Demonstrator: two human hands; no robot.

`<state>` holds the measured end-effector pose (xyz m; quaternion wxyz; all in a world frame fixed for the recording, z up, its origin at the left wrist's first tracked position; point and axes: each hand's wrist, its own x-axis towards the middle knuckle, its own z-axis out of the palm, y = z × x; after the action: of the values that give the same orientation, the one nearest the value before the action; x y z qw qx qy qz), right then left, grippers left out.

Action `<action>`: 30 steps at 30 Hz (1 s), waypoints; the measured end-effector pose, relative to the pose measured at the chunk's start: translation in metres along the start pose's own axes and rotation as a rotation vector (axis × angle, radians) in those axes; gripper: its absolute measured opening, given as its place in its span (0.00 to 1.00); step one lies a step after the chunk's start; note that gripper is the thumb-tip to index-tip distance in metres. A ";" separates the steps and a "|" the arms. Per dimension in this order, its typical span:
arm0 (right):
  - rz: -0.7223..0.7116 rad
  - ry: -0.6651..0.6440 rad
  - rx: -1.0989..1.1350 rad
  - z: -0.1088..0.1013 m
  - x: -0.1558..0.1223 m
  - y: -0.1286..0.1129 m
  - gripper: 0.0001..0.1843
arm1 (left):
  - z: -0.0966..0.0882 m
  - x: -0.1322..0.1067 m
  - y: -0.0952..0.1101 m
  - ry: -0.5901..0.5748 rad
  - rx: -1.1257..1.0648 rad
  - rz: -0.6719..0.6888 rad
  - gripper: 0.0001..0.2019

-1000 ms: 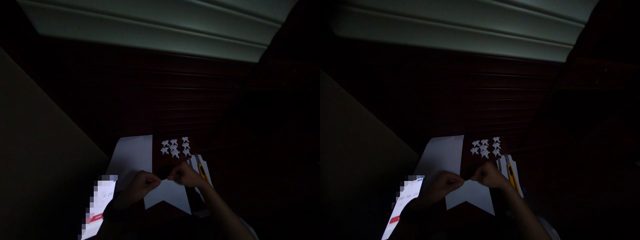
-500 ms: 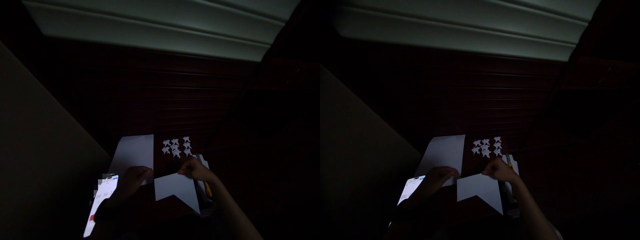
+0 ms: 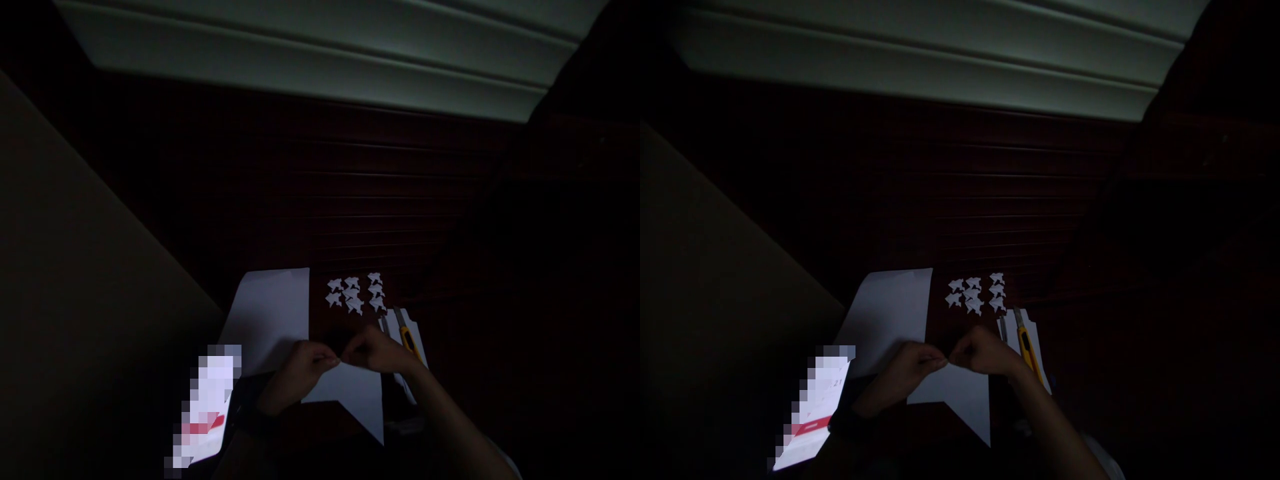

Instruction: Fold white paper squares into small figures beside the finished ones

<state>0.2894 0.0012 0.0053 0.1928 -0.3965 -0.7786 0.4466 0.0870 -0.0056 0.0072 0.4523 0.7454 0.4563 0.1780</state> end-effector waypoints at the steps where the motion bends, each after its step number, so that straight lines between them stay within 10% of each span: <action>1: -0.003 0.009 -0.001 0.001 0.000 0.000 0.11 | 0.000 0.000 0.000 0.011 0.008 0.001 0.15; 22: 0.071 -0.033 0.033 -0.028 -0.018 0.014 0.10 | -0.022 -0.007 -0.016 0.041 0.070 -0.037 0.14; 30: 0.061 0.199 0.070 -0.013 -0.006 0.005 0.18 | -0.020 -0.005 -0.011 0.085 -0.016 -0.042 0.14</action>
<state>0.3037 0.0050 0.0078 0.2692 -0.4555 -0.7270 0.4377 0.0655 0.0022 0.0091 0.4422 0.7236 0.4893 0.2036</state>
